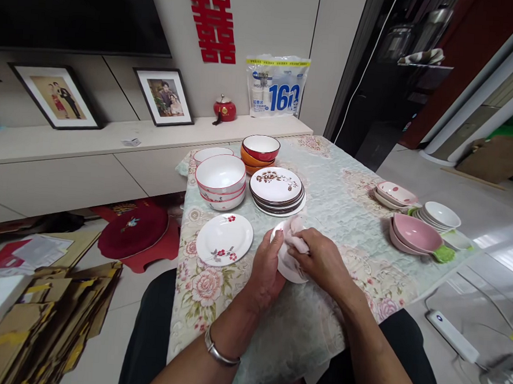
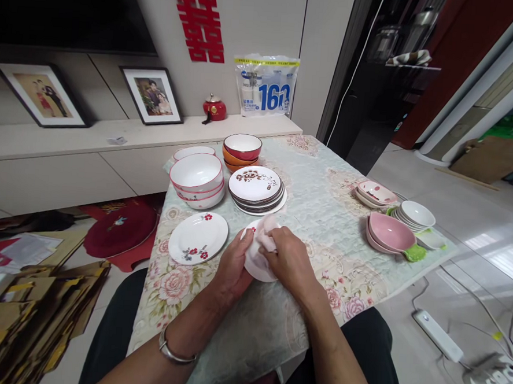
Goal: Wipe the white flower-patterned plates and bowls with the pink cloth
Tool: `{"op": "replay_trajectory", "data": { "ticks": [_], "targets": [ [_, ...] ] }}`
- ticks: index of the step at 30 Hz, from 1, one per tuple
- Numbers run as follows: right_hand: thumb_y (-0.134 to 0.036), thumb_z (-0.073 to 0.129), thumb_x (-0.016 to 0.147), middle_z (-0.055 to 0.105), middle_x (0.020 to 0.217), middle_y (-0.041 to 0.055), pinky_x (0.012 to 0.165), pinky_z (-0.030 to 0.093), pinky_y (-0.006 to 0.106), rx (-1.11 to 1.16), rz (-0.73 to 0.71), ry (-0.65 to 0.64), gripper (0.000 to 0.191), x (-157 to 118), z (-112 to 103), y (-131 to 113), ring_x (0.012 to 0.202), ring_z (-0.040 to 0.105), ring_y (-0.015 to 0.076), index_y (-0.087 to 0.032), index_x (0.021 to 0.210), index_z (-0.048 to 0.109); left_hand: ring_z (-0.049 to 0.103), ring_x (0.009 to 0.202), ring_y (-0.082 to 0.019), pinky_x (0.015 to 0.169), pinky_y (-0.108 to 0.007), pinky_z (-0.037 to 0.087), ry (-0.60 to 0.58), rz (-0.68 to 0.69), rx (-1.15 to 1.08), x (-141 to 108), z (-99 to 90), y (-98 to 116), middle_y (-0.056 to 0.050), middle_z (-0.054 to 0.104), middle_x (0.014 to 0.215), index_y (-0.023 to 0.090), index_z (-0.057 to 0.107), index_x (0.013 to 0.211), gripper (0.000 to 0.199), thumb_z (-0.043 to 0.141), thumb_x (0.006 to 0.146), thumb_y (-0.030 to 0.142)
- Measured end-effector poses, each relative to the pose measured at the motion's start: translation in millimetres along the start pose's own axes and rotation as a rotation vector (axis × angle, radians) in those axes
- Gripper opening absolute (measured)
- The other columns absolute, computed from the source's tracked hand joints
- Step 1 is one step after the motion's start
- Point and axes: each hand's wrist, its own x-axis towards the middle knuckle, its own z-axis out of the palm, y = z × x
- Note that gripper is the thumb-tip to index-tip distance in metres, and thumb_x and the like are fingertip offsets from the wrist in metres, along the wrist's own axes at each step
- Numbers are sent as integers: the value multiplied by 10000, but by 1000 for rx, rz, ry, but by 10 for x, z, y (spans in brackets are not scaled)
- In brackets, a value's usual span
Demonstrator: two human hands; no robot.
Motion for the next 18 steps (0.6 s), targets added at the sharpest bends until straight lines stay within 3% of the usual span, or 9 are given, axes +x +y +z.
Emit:
{"op": "replay_trajectory", "data": {
  "ticks": [4, 8, 13, 18],
  "targets": [
    [-209, 680, 831, 650, 920, 20, 736, 419, 270, 251, -117, -201, 62, -15, -99, -47, 835, 606, 178, -196, 879, 644, 666, 757, -164, 732, -283, 516, 36, 57, 46, -13, -12, 13, -19, 725, 893, 166, 625, 1079, 436, 825, 725, 324],
    [-204, 680, 809, 660, 901, 16, 733, 407, 273, 216, -46, -348, 45, -28, -205, 157, 828, 607, 186, -204, 852, 669, 653, 710, -154, 724, -292, 509, 82, 67, 3, 0, -13, 29, 3, 709, 825, 178, 593, 1053, 514, 866, 649, 338],
    [-240, 642, 850, 661, 954, 70, 732, 383, 294, -54, 149, -157, 145, 20, -159, 361, 870, 606, 224, -188, 981, 677, 669, 675, -177, 715, -328, 516, 125, 21, 46, -9, -11, 23, -24, 740, 868, 185, 554, 1165, 683, 870, 564, 254],
    [-221, 581, 911, 647, 1030, 124, 722, 362, 294, -226, 216, 81, 172, 74, -47, 243, 935, 599, 240, -146, 1051, 649, 682, 665, -196, 703, -341, 520, 117, -33, 87, -46, -7, 1, -31, 746, 877, 197, 527, 1230, 719, 830, 579, 235]
  ]
}}
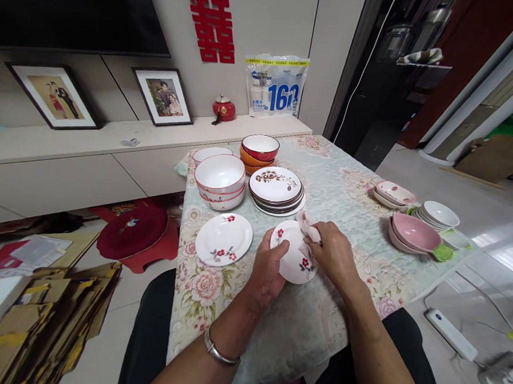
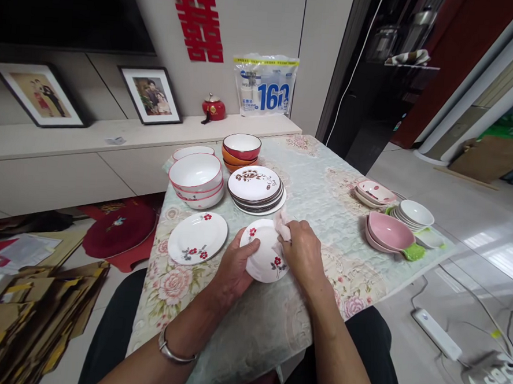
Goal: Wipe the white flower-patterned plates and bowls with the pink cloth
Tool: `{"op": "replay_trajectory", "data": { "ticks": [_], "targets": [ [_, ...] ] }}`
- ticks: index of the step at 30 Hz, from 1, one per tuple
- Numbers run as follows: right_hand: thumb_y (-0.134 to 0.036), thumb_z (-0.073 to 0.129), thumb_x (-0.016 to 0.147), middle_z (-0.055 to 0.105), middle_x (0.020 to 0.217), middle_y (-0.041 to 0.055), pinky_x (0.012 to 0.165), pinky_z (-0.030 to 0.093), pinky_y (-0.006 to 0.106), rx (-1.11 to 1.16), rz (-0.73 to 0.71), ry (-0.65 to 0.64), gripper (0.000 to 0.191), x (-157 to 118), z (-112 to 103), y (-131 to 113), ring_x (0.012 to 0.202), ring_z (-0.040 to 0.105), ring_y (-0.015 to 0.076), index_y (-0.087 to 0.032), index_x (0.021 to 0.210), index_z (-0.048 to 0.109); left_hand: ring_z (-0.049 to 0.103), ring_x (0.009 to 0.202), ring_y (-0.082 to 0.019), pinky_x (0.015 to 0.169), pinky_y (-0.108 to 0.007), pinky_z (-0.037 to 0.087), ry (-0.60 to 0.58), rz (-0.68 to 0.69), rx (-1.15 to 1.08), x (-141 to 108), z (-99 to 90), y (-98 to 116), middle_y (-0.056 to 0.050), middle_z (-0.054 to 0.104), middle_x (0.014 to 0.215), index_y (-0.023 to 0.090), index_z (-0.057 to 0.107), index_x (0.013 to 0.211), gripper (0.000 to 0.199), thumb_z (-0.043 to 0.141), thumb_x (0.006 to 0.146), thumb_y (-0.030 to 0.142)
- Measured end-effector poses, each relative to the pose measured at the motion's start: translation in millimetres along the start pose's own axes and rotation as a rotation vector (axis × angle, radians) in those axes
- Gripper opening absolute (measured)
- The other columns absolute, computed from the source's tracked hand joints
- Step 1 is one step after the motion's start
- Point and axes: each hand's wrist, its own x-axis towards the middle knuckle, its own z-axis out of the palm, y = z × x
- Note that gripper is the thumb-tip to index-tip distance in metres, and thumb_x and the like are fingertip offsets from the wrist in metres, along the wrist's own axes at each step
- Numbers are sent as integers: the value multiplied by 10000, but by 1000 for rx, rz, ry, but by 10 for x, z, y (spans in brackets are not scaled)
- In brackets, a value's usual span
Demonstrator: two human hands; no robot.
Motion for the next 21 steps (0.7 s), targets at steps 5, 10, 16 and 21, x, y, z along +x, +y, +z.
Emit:
{"op": "replay_trajectory", "data": {
  "ticks": [5, 10, 16, 21],
  "targets": [
    [-236, 616, 888, 667, 973, 99, 678, 329, 289, -36, -57, -118, 110, -35, -64, 1, 863, 602, 227, -163, 966, 645, 671, 658, -189, 702, -340, 524, 26, 5, 8, 8, 3, 19, -30, 740, 858, 187, 568, 1167, 658, 826, 564, 242],
    [-299, 613, 894, 705, 915, 96, 633, 300, 293, -35, 37, -158, 130, -36, -98, 96, 803, 612, 232, -174, 929, 627, 676, 676, -190, 698, -331, 522, 21, 33, 5, 10, 3, 28, -25, 738, 858, 188, 588, 1135, 622, 830, 566, 250],
    [-263, 590, 904, 715, 919, 80, 694, 392, 312, 107, -19, 31, 118, 3, -20, 104, 827, 635, 240, -181, 970, 644, 667, 641, -185, 648, -309, 513, -40, -15, 58, -17, 15, 15, -32, 741, 849, 179, 582, 1150, 609, 785, 576, 197],
    [-219, 586, 910, 729, 1045, 92, 817, 466, 358, 227, -273, 227, 175, -8, -2, 95, 979, 623, 270, -198, 1060, 674, 646, 609, -173, 597, -292, 504, -112, -63, 150, -41, 22, -9, -25, 736, 814, 175, 596, 1133, 543, 745, 611, 177]
  ]
}}
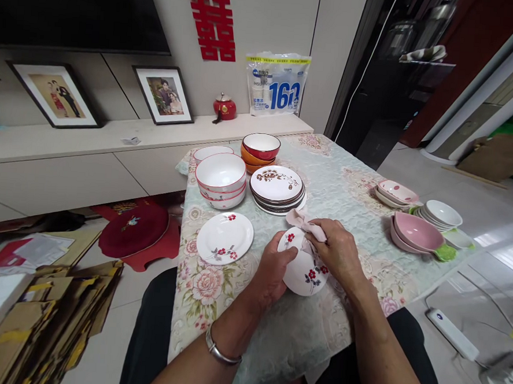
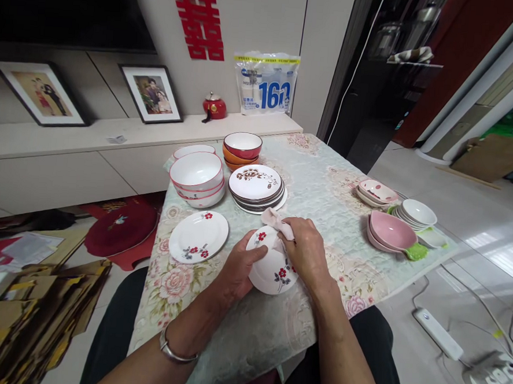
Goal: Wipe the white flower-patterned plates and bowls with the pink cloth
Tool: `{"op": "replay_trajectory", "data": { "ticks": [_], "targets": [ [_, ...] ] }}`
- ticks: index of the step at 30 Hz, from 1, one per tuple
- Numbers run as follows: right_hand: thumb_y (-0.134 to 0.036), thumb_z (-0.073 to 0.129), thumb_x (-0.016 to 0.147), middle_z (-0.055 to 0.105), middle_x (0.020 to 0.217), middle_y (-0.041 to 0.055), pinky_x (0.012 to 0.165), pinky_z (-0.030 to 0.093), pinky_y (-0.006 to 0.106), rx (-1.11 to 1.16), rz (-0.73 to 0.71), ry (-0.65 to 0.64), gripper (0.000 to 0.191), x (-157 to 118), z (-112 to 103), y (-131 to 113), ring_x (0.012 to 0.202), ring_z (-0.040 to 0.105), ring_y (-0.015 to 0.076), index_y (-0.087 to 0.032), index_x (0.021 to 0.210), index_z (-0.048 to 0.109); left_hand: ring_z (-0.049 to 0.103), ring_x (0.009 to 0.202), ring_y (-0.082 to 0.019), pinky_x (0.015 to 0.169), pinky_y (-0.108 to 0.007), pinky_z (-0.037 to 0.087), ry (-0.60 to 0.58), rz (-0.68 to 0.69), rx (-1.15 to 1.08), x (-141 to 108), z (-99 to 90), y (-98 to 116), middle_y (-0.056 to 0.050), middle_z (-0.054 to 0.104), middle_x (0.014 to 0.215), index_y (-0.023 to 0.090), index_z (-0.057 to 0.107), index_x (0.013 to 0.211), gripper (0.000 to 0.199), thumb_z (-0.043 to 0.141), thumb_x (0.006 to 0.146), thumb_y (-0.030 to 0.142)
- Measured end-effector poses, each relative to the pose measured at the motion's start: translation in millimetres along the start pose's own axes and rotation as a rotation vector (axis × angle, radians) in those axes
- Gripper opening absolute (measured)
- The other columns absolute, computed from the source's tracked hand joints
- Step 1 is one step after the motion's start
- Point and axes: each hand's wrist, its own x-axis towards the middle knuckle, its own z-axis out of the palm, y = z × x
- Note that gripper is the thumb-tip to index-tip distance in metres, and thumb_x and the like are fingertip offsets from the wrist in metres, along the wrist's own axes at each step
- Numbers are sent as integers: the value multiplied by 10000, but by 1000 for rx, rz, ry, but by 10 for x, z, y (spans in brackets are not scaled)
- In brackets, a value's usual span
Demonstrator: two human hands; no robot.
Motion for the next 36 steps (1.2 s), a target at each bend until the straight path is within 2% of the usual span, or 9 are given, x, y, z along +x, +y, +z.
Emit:
{"op": "replay_trajectory", "data": {
  "ticks": [5, 7, 11, 14, 18, 23, 28, 33, 36],
  "targets": [
    [-149, 554, 925, 727, 1057, 90, 862, 479, 365, 66, -217, 8, 228, -1, 8, -115, 996, 594, 260, -180, 1119, 671, 659, 637, -185, 609, -296, 508, -57, 17, 48, -23, 10, -20, -42, 748, 824, 161, 617, 1135, 508, 758, 648, 197],
    [-152, 543, 932, 725, 1090, 93, 897, 471, 372, 80, -242, 2, 239, 4, 24, -128, 1022, 591, 260, -179, 1134, 667, 665, 646, -191, 622, -300, 513, -51, 26, 54, -26, 15, -16, -48, 750, 817, 153, 636, 1086, 468, 765, 639, 204],
    [-232, 528, 949, 725, 1102, 111, 860, 456, 362, 29, -1, -44, 231, 18, 26, -56, 1001, 622, 266, -179, 1123, 671, 661, 613, -195, 597, -300, 504, 5, 53, 75, -13, 18, 5, -46, 750, 810, 160, 646, 1087, 472, 739, 627, 202],
    [-281, 525, 952, 732, 977, 94, 727, 415, 312, -42, 221, -199, 195, 23, -37, 3, 862, 638, 238, -182, 1020, 678, 675, 633, -209, 625, -316, 515, 79, 89, 47, 5, 11, 22, -53, 751, 823, 161, 635, 1091, 495, 729, 606, 198],
    [-310, 527, 955, 702, 833, 75, 617, 320, 293, -167, 314, -359, 192, 14, -117, 0, 733, 592, 213, -185, 886, 655, 693, 675, -230, 690, -357, 534, 131, 90, -10, 19, -1, 31, -59, 748, 834, 155, 613, 1118, 553, 743, 582, 200],
    [-261, 540, 950, 646, 1012, 122, 671, 358, 297, -262, 271, -190, 190, 1, -28, -120, 848, 611, 234, -163, 1044, 673, 692, 672, -221, 699, -353, 535, 119, 53, -21, 22, -8, 8, -49, 747, 821, 157, 618, 1119, 547, 753, 590, 194],
    [-198, 533, 936, 625, 1067, 128, 714, 398, 309, -242, 241, -185, 219, 6, 123, -199, 891, 618, 247, -150, 1112, 653, 684, 678, -198, 686, -315, 516, 71, 46, -42, 36, -18, -33, -51, 747, 827, 157, 622, 1130, 515, 793, 679, 339],
    [-228, 555, 935, 646, 1042, 119, 789, 439, 316, -63, 164, -91, 182, -11, 169, -204, 968, 619, 253, -166, 1083, 641, 688, 735, -197, 681, -290, 502, -23, 66, -28, 16, -15, -67, -52, 745, 865, 165, 647, 1078, 469, 784, 751, 472],
    [-255, 563, 938, 654, 1014, 90, 790, 443, 304, 82, 79, -127, 138, -17, 116, -272, 938, 623, 227, -191, 1023, 651, 693, 792, -210, 699, -291, 502, -101, 61, -59, 9, -21, -73, -65, 750, 894, 165, 676, 1046, 443, 744, 794, 522]
  ]
}}
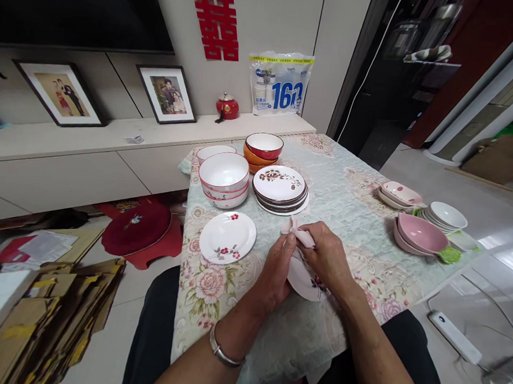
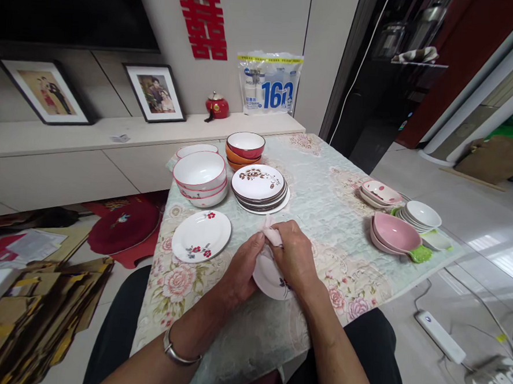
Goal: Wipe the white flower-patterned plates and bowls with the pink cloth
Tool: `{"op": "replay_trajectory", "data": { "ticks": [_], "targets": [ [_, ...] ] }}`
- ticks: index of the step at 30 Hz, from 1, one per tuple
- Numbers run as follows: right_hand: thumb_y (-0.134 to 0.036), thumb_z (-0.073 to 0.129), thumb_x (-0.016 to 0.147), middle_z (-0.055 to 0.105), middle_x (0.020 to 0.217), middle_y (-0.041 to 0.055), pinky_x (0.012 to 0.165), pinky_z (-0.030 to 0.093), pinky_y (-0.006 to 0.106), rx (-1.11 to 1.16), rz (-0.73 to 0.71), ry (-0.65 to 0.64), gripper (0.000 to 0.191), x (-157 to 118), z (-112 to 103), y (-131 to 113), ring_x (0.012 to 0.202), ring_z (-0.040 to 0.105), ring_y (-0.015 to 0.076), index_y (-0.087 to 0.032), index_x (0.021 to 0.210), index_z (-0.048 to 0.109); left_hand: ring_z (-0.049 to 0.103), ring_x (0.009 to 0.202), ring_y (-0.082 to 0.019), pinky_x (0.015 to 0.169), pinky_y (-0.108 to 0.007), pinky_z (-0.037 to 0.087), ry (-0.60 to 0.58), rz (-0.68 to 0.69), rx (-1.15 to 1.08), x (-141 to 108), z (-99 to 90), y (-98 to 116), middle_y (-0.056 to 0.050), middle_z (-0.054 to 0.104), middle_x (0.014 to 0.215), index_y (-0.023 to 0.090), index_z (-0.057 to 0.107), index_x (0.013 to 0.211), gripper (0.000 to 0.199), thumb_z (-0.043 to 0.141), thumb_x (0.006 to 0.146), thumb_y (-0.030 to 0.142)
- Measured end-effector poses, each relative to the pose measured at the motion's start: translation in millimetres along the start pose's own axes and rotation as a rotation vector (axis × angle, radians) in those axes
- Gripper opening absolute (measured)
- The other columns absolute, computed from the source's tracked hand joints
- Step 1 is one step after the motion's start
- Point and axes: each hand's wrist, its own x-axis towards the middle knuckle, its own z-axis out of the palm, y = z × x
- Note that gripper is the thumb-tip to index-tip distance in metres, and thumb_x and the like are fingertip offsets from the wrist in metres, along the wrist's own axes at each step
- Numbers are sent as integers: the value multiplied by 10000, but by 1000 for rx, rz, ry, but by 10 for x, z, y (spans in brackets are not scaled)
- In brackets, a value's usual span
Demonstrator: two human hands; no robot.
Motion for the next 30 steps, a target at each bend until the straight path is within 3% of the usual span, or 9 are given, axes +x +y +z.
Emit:
{"op": "replay_trajectory", "data": {
  "ticks": [3, 6, 10, 13, 17, 21, 27, 30],
  "targets": [
    [-254, 608, 904, 660, 956, 49, 762, 430, 286, 73, -51, -186, 71, -14, -122, -40, 878, 619, 200, -209, 936, 654, 694, 819, -220, 711, -300, 506, 13, -32, -63, 13, -3, 12, -74, 754, 904, 159, 694, 1043, 470, 716, 807, 565],
    [-241, 641, 863, 675, 932, 33, 732, 407, 284, 25, 9, -295, 44, -17, -235, 31, 847, 613, 197, -217, 896, 656, 684, 787, -216, 696, -307, 502, 61, -51, -88, 31, 8, 12, -67, 747, 868, 154, 696, 1050, 520, 723, 783, 599],
    [-266, 634, 878, 694, 1001, 74, 728, 389, 297, -141, 176, -142, 164, -4, -181, 127, 887, 624, 227, -196, 1024, 657, 641, 669, -181, 643, -297, 481, 105, -29, -41, 35, 6, -37, -33, 713, 769, 159, 670, 931, 496, 765, 733, 604],
    [-274, 604, 909, 676, 1043, 112, 735, 394, 303, -200, 185, -26, 198, 5, -47, 47, 910, 624, 242, -166, 1072, 633, 636, 662, -167, 642, -284, 477, 89, -21, -28, 32, -20, -57, -19, 711, 774, 170, 672, 961, 455, 762, 759, 568],
    [-288, 597, 918, 659, 972, 84, 725, 398, 293, -107, 66, -139, 116, -1, -41, -103, 862, 616, 220, -179, 944, 625, 684, 764, -211, 696, -307, 512, 81, -43, -76, 36, -31, -16, -56, 743, 843, 161, 695, 1066, 483, 743, 788, 553],
    [-276, 644, 861, 668, 899, 34, 700, 393, 277, 14, 31, -301, 75, -7, -185, -28, 809, 604, 194, -212, 838, 611, 709, 884, -262, 780, -350, 540, 82, -76, -120, 35, 3, 25, -95, 761, 910, 138, 699, 1108, 521, 756, 778, 538],
    [-298, 596, 902, 664, 968, 95, 718, 384, 296, -166, 132, -106, 127, -2, -105, 51, 862, 606, 224, -183, 942, 632, 707, 790, -243, 743, -348, 548, 124, -97, -95, 32, 35, 26, -71, 750, 814, 146, 705, 990, 437, 734, 797, 536],
    [-288, 621, 895, 659, 942, 77, 709, 385, 290, -121, 54, -191, 103, -11, -89, -51, 822, 604, 208, -185, 890, 621, 713, 863, -253, 780, -346, 549, 120, -93, -116, 35, 25, 29, -80, 761, 864, 146, 708, 1013, 417, 720, 816, 514]
  ]
}}
